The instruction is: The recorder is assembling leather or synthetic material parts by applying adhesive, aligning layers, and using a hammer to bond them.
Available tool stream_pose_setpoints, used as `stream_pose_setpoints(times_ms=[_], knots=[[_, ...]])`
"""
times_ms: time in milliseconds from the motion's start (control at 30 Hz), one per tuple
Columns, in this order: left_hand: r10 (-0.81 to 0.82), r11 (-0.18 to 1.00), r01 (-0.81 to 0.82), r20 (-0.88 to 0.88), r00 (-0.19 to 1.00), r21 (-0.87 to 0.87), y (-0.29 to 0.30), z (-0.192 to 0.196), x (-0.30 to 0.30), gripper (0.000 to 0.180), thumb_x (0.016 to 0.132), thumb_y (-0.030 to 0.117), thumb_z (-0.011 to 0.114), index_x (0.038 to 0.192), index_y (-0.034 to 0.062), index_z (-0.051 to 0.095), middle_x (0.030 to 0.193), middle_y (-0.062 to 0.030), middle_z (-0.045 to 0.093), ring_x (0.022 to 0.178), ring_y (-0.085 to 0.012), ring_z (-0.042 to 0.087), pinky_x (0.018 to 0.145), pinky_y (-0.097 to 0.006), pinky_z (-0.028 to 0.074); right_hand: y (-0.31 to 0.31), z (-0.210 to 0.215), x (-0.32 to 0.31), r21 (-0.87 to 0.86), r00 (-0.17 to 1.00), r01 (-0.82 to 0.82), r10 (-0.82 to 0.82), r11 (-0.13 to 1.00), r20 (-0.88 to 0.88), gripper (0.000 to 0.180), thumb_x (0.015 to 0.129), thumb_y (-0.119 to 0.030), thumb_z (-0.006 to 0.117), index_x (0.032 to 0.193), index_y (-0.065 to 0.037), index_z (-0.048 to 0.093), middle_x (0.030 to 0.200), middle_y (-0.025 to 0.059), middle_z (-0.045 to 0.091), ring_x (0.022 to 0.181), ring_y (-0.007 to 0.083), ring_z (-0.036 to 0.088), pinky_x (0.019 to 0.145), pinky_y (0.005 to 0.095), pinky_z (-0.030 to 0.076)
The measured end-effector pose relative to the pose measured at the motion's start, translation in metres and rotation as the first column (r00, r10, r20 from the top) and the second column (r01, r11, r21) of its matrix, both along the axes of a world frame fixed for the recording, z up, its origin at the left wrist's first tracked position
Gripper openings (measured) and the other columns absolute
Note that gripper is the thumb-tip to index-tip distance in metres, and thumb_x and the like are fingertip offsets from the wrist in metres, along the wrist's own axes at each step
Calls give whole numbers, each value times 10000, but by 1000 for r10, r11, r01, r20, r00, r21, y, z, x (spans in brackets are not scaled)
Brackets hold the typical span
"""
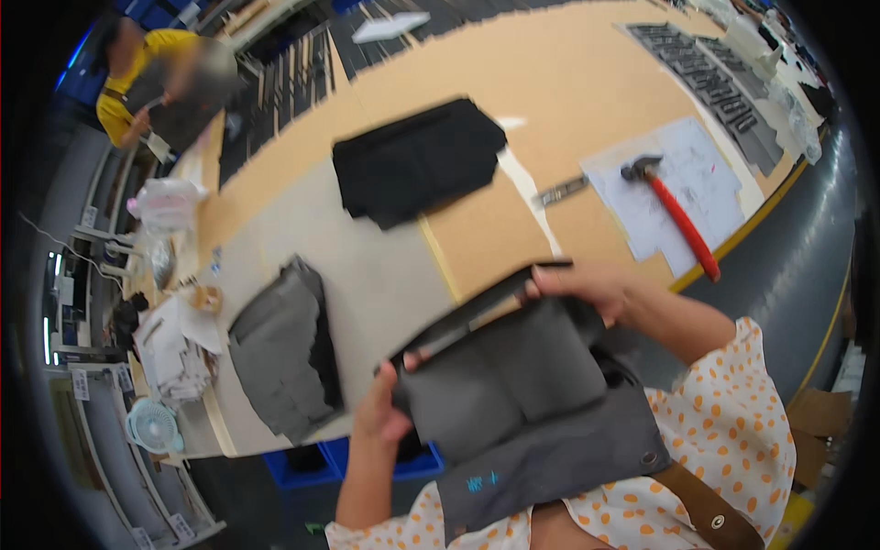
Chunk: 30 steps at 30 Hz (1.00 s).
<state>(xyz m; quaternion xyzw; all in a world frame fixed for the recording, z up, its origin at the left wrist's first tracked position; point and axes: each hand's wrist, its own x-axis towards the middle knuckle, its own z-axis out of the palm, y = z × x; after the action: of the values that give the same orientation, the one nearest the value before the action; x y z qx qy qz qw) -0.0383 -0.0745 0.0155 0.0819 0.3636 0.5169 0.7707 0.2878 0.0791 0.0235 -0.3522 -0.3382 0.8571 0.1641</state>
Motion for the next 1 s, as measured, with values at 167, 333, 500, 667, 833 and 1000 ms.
stream_pose_setpoints(times_ms=[167,333,500,667,833,1000], knots=[[-37,997,-1,-523,852,-72,29,-17,-12,655,914,301,789,1437,37,496,1322,-111,621,1206,-271,607,1043,-396,480,37,-36,-6,329,953,-70,-34,942,300,529,916,-462,766,1244,-63,654,1119,76,669,1045,168,604,910,322,494],[319,945,3,-923,-217,326,24,-3,19,593,857,173,826,1373,25,572,1229,-112,654,1138,-261,617,1001,-356,474,42,-27,13,911,709,-214,-585,354,394,427,928,-339,772,1218,-50,654,1107,19,628,1013,115,534,866,302,477],[433,805,443,-901,16,394,40,-18,76,279,856,78,783,1130,75,729,1060,-82,675,987,-266,631,876,-374,491,20,-20,-13,698,823,-131,-316,704,472,138,963,-132,697,1024,-8,686,868,9,670,741,56,563,682,221,480],[468,764,515,-883,-27,389,51,-52,97,274,847,61,788,1117,68,740,1044,-68,650,951,-255,600,841,-370,486,13,-34,-35,730,807,-213,-304,650,506,177,927,-167,718,961,2,679,868,90,701,760,162,665,720,308,553],[484,768,494,-875,-29,408,52,-61,100,280,837,49,790,1111,79,743,1034,-46,637,932,-244,580,835,-365,468,13,-37,-41,771,722,-352,-370,531,584,143,897,-142,721,901,-16,655,855,87,656,760,174,650,702,309,537],[488,764,487,-873,-9,422,53,-61,99,281,822,40,796,1095,80,743,1032,-37,636,932,-238,581,823,-363,467,17,-35,-43,740,684,-368,-375,563,625,126,893,-130,708,896,-12,663,829,85,659,726,168,632,682,312,528]])
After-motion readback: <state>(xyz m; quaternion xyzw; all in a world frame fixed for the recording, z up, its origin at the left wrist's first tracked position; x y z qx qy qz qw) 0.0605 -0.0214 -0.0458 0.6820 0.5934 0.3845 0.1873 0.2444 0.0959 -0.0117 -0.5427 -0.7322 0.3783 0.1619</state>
